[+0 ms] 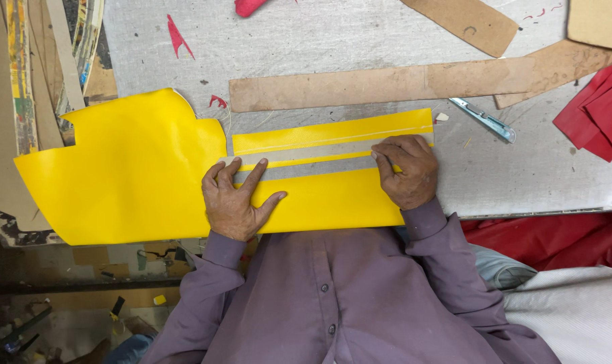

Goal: The person uses a utility knife and a wooden straightedge to cut a long strip from a yellow sheet on a worktable. They repeatedly align the straightedge, score the material, and peel away the cut strip to produce a narrower piece.

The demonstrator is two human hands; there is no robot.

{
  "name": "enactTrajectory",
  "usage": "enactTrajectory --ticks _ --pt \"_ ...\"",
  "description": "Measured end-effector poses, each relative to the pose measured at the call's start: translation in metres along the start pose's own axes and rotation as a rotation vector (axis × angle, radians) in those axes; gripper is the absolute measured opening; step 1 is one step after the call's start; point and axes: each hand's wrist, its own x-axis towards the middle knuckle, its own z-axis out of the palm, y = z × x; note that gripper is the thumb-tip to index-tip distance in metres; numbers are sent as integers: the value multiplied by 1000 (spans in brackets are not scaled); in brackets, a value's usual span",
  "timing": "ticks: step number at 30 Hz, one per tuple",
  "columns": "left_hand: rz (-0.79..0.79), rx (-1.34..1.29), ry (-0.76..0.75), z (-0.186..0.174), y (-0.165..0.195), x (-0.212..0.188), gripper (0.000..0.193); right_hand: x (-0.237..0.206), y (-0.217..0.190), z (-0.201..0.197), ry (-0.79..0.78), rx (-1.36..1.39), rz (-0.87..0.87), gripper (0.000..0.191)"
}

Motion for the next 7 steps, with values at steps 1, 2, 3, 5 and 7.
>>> enactTrajectory --ticks 1,2,3,5,7 --pt "-1 0 -8 0 0 -1 64 -2 0 0 0 2 1 14" --pt "-1 -3 -7 0 0 0 64 -1 1 1 2 3 -2 14" --pt "-2 -5 -8 0 0 -1 64 -2 2 2 4 4 -4 15" --pt "-2 -13 -7 1 0 -2 64 -3 3 3 -2 -9 0 15" --pt "2 -19 -1 1 -1 -2 62 -4 4 4 -4 -17 11 15"
